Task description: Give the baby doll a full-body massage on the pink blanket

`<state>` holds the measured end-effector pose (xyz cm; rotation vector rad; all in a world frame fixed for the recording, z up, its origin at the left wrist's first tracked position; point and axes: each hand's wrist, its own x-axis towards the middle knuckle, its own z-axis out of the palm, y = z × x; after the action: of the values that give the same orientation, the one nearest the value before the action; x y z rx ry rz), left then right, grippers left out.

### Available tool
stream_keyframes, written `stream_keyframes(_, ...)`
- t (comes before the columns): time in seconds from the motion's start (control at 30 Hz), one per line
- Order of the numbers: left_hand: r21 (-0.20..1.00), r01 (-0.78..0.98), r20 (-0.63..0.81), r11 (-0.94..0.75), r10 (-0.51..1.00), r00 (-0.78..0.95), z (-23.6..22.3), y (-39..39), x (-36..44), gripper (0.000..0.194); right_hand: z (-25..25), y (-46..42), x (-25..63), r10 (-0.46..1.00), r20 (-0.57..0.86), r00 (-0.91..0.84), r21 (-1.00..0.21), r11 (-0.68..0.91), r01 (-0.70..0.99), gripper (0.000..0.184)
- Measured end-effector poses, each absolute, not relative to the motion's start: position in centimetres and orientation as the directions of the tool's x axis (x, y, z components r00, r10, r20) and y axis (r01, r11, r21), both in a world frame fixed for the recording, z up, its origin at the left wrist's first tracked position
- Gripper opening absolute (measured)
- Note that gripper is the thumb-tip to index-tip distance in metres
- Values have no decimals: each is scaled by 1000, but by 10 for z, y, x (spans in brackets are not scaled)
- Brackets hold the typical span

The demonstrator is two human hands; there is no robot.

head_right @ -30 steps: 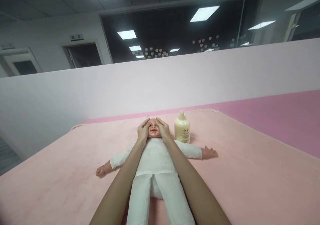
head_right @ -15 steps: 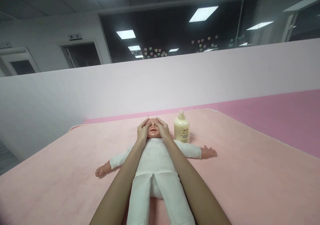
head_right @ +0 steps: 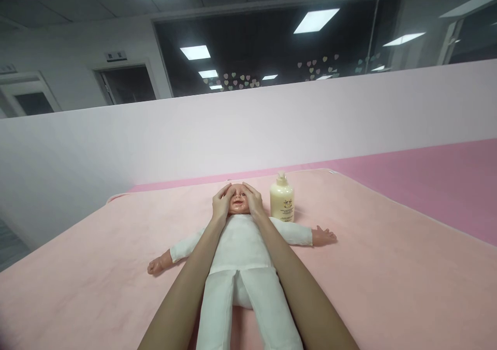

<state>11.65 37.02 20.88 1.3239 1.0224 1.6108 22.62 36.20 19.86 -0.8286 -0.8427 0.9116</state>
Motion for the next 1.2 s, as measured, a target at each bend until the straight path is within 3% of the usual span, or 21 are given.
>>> stream_keyframes(0.13,937,-102,322,-334,939,-119,209,370,115,36,197,362,225,901,239,361,-872,363,-328,38)
stream_keyframes(0.43,948,-174,249,-265,962,-112,210,373,114,33,191,368,228,894,255,368,-869,379,-318,34)
stream_keyframes(0.87,941,-174,275,-291,955,-110,208,377,114,33,190,371,228,888,274,370,-873,391,-293,30)
stream_keyframes(1.2,938,-116,315,-327,943,-109,207,376,115,35,188,369,228,885,308,350,-875,408,-260,38)
